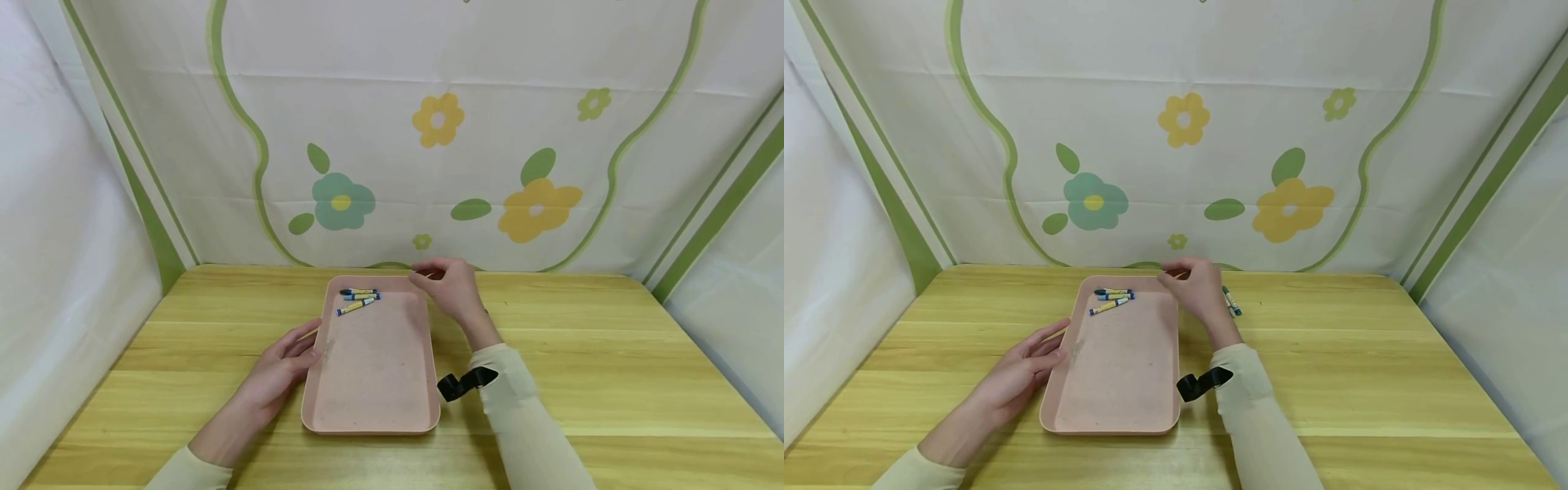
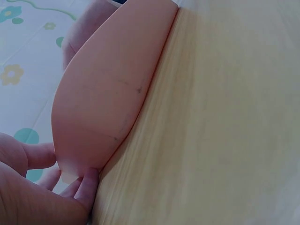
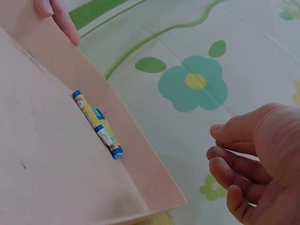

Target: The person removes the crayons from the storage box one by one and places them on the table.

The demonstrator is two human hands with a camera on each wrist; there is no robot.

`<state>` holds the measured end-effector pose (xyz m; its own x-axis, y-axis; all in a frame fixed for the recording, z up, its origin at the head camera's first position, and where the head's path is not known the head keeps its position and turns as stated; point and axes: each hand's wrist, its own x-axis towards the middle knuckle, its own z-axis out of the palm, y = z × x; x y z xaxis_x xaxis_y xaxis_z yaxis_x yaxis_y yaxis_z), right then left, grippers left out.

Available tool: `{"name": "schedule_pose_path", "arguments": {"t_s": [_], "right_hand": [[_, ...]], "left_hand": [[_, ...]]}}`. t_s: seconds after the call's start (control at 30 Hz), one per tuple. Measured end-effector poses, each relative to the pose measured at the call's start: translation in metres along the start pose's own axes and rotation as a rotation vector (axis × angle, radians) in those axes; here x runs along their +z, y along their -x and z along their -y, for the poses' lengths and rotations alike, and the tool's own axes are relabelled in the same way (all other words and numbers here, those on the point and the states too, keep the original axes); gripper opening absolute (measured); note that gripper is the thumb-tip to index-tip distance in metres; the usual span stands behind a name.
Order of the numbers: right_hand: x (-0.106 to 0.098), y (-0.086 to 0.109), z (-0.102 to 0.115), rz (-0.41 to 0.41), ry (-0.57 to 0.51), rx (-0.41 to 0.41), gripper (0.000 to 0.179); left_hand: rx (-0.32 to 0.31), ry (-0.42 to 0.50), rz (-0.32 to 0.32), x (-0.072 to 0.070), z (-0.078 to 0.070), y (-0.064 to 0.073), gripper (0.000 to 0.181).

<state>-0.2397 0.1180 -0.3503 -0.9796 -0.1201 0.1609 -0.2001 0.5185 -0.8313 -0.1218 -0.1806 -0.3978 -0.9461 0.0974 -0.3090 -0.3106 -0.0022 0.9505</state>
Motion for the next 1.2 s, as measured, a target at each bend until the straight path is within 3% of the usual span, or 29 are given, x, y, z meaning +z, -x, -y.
{"name": "schedule_pose_path", "arguments": {"t_s": [0.57, 1.0, 1.2], "right_hand": [[0.034, -0.018, 0.015, 0.085, -0.065, 0.045, 0.022], [0.063, -0.026, 0.027, 0.146, -0.105, -0.038, 0.025], [0.076, -0.027, 0.033, 0.171, -0.01, 0.008, 0.023]], "left_hand": [[0.001, -0.005, 0.004, 0.0, -0.002, 0.002, 0.062], [0.004, 0.004, 0.013, -0.001, -0.002, 0.001, 0.063], [0.007, -0.003, 0.018, -0.002, -0.002, 0.001, 0.063]]}}
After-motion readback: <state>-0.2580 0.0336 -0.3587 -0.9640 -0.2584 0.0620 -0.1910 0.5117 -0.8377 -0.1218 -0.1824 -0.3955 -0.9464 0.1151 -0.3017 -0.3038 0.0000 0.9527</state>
